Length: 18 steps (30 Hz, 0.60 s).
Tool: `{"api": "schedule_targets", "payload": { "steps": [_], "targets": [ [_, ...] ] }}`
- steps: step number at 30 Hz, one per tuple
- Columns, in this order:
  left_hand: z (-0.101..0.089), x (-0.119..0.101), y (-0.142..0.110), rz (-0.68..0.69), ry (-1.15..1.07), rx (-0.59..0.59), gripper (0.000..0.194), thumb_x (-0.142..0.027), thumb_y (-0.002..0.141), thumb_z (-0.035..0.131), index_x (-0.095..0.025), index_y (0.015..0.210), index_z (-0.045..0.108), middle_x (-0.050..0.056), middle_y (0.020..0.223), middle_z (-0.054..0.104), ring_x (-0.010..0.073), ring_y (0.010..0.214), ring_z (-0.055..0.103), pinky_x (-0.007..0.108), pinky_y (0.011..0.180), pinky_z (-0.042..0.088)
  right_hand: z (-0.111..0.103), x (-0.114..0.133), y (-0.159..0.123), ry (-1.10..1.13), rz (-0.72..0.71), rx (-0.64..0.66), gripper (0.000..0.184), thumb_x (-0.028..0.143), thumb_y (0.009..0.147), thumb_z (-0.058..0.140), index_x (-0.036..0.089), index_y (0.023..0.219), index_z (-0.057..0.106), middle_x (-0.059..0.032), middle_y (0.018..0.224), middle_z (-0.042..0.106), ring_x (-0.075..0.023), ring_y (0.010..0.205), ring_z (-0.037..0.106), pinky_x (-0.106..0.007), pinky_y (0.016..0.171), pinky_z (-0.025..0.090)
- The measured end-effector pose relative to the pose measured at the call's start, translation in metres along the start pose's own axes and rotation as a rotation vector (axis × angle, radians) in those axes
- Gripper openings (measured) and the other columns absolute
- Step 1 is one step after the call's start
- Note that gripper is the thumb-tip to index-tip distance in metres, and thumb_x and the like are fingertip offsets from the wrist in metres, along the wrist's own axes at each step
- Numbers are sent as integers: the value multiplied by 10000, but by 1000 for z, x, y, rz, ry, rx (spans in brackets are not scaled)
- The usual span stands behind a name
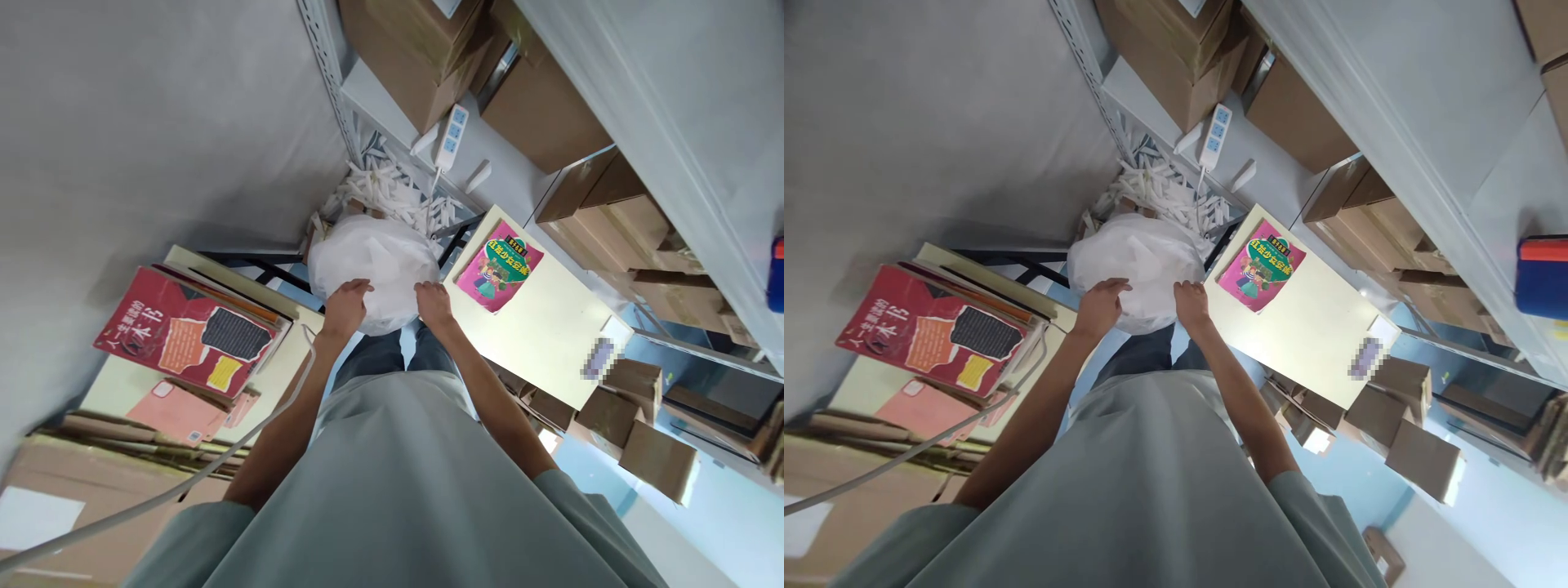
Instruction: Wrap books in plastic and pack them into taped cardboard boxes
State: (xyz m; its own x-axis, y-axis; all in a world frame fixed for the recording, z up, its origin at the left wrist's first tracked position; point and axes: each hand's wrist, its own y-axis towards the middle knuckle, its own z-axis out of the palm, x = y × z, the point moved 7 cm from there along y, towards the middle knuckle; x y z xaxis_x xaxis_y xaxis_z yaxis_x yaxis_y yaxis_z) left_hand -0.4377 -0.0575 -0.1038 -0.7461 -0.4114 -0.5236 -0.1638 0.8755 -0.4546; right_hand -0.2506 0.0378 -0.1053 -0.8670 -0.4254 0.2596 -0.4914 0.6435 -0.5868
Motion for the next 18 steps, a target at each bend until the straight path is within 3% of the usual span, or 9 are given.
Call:
{"api": "schedule_targets", "payload": {
  "steps": [4, 9, 13, 16, 18],
  "targets": [
    [8, 1, 0, -21, 28, 8, 572, -15, 931, 455, -174, 1381, 772, 155, 1449, 734, 371, 1316, 693, 510, 1127, 597, -49, -23, -38, 80, 12, -71, 316, 121, 1047, 583, 212, 1280, 775, -152, 1279, 771, -298, 1131, 758, -404, 1056, 586],
    [18, 6, 4, -67, 30, 20, 591, -41, 945, 432, -139, 1443, 736, 205, 1498, 689, 404, 1309, 696, 544, 1124, 594, -103, -57, -85, 179, 1, -224, 266, 152, 1015, 601, 219, 1206, 775, -121, 1281, 763, -297, 1130, 747, -413, 1032, 605],
    [15, 15, 6, -168, 47, -10, 523, -82, 967, 444, -103, 1404, 731, 258, 1451, 692, 446, 1318, 686, 605, 1130, 574, -127, -78, -110, 242, 26, -358, 256, 142, 961, 601, 238, 1131, 768, -118, 1347, 741, -305, 1221, 736, -448, 1075, 606],
    [7, 14, 6, -178, 46, -107, 427, -158, 983, 532, -100, 1363, 719, 281, 1648, 540, 504, 1522, 518, 681, 1217, 478, -137, -83, -123, 360, -23, -434, 214, 136, 926, 609, 245, 1048, 747, -120, 1372, 741, -301, 1303, 715, -471, 1146, 577],
    [1, 2, 7, -90, -12, -189, 429, -240, 1021, 567, -131, 1421, 678, 238, 1789, 377, 485, 1655, 342, 688, 1303, 371, -142, -85, -131, 440, -44, -472, 191, 134, 908, 613, 244, 1010, 732, -121, 1383, 744, -292, 1326, 710, -478, 1179, 557]
  ]
}}
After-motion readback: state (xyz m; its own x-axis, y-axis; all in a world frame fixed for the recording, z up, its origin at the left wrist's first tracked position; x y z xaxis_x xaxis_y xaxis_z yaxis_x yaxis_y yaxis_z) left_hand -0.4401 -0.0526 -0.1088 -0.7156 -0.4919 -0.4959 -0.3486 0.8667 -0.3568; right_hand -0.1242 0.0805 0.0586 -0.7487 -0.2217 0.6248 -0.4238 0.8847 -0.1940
